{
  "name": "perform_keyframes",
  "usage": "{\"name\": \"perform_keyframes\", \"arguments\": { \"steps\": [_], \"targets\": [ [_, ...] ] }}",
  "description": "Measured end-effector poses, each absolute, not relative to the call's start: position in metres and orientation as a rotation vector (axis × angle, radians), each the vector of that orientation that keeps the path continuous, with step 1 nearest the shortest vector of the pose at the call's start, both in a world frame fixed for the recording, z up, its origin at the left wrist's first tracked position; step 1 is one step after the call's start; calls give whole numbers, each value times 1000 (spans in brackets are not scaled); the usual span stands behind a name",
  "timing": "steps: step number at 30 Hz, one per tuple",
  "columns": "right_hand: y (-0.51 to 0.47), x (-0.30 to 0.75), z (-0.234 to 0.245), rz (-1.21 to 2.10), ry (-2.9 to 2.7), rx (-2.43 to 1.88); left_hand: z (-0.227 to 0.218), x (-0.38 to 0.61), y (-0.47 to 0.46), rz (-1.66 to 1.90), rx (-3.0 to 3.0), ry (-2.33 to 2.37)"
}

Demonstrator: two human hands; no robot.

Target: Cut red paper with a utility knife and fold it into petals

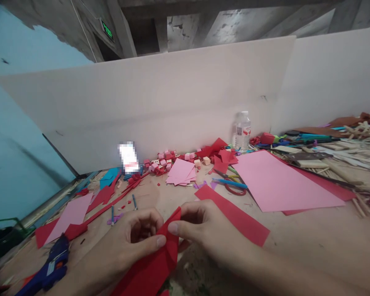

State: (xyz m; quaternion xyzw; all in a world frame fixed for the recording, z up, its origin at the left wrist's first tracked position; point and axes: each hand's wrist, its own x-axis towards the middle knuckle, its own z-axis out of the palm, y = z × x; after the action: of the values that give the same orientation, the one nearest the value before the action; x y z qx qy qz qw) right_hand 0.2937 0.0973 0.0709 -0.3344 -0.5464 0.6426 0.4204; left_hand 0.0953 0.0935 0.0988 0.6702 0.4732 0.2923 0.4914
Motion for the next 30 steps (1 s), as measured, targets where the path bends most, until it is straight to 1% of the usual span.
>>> {"name": "perform_keyframes", "arguments": {
  "steps": [5,13,20,24,30],
  "targets": [
    [99,291,62,1590,-1398,-891,83,95,92,745,1643,1119],
    [98,291,67,1622,-1383,-945,85,94,90,662,1646,1151],
    [94,290,62,1618,-1407,-1007,75,89,83,603,1664,1184],
    [94,291,58,1604,-1444,-1010,70,87,81,595,1737,1138],
    [95,292,52,1672,-1446,-949,63,82,79,582,1899,1119]
  ]
}}
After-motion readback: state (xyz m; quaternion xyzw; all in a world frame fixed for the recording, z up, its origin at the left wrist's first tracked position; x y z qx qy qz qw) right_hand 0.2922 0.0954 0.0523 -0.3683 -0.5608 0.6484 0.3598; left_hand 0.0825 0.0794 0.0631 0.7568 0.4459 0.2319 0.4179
